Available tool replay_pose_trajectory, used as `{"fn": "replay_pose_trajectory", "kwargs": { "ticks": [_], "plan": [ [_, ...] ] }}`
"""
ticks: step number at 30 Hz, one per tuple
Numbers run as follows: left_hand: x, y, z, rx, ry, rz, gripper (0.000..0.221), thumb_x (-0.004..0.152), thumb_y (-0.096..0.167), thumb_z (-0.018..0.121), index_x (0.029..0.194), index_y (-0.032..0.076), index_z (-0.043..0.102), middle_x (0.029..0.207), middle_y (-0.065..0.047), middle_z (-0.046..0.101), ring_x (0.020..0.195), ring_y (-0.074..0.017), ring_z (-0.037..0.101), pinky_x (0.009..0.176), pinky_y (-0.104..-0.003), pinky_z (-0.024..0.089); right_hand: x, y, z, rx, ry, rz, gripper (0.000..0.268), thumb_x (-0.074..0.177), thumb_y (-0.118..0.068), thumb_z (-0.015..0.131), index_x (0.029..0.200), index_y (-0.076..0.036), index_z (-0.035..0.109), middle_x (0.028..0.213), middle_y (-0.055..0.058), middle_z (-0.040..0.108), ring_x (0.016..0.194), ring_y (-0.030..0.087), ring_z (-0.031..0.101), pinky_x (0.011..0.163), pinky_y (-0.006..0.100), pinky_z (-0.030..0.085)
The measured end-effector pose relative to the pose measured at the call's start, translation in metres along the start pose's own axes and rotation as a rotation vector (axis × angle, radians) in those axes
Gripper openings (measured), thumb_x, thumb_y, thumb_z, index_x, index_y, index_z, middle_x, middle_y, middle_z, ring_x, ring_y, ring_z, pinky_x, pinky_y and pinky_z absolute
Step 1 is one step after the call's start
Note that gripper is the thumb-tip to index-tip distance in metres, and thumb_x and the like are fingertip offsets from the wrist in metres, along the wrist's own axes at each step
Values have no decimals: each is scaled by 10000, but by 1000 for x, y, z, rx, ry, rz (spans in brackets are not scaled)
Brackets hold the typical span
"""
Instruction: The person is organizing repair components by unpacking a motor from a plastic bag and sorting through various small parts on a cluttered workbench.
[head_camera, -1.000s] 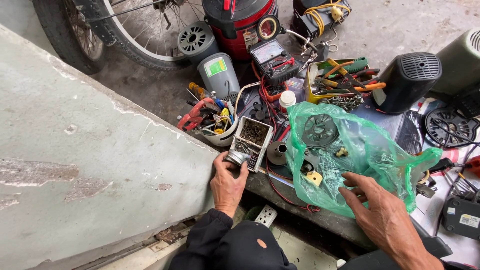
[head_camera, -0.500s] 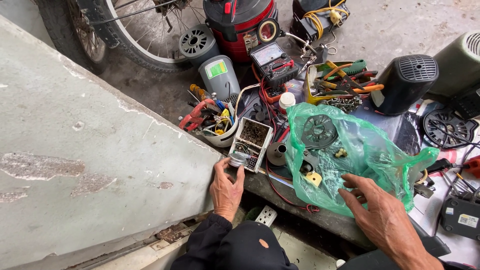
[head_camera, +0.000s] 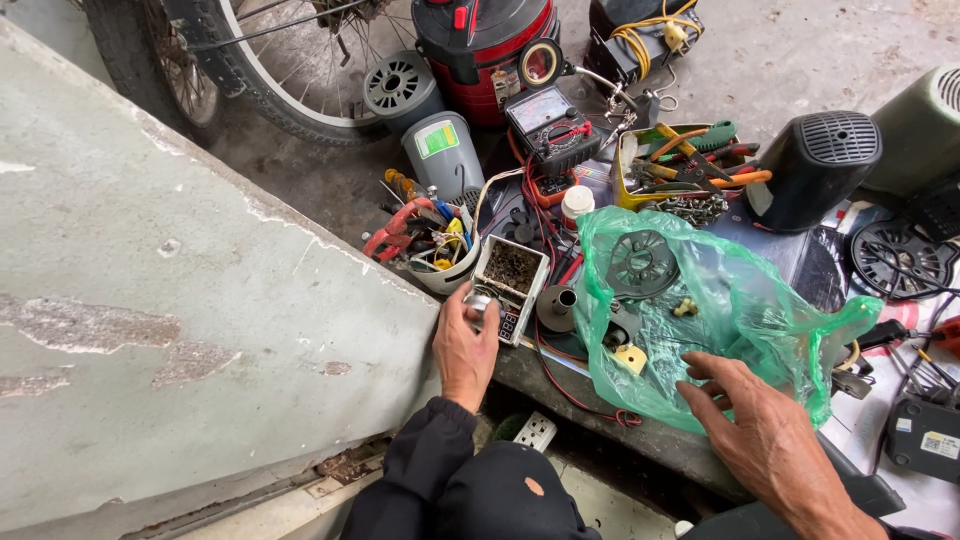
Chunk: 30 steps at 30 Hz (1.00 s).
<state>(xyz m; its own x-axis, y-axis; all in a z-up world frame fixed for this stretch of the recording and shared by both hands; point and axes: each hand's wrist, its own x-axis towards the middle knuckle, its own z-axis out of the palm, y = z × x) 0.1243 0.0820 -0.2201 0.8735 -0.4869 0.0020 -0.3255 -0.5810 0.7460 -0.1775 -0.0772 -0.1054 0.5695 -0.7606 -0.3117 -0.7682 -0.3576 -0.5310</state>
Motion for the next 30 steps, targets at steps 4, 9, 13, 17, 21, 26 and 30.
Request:
{"fn": "replay_pose_trajectory", "kwargs": {
  "ticks": [4,9,13,17,21,26,30],
  "plan": [
    [15,10,9,-263,-44,-331,669,1005,531,605,1566,170,556,942,-9,710,893,-197,709,862,-428,556,0,0,-2,-7,-7,11,412,997,-394,699,1403,-330,727,1232,-126,834,995,134,835,883,397,607],
    [8,-14,11,97,-107,-104,688,1082,554,523,1689,243,434,915,-32,720,818,-326,723,754,-502,534,-2,2,-4,-6,-12,11,428,1000,-401,695,1421,-324,716,1242,-115,830,1014,143,835,879,411,609],
    [5,-19,11,235,-111,-11,649,1107,557,487,1696,288,447,1184,-84,815,925,-378,770,710,-515,574,0,4,-1,-31,-6,9,423,999,-416,687,1413,-333,716,1255,-136,824,1031,113,834,897,387,611],
    [10,-8,5,268,-138,-38,657,1100,557,476,1693,278,424,1457,-100,739,1120,-421,769,806,-565,610,1,8,2,-22,24,-26,408,992,-400,702,1391,-318,730,1213,-123,830,995,117,833,883,383,604],
    [10,-13,7,293,-199,-87,624,1103,601,434,1643,293,483,849,-56,598,769,-296,530,687,-448,440,2,6,2,-30,-2,-17,421,994,-406,693,1402,-308,721,1297,-135,814,1011,125,836,880,407,619],
    [-2,1,-6,220,-208,-81,637,1076,646,489,1630,331,501,719,-57,651,701,-347,682,715,-504,499,4,-3,2,-47,-66,23,448,1011,-423,662,1448,-325,691,1357,-136,790,1062,149,833,896,444,629],
    [3,3,-14,58,-292,-202,619,1073,606,501,1625,325,505,714,4,603,665,-258,591,687,-443,447,5,-11,7,-64,-109,46,426,1014,-442,656,1426,-338,700,1372,-148,792,1073,137,846,963,408,628]
  ]
}}
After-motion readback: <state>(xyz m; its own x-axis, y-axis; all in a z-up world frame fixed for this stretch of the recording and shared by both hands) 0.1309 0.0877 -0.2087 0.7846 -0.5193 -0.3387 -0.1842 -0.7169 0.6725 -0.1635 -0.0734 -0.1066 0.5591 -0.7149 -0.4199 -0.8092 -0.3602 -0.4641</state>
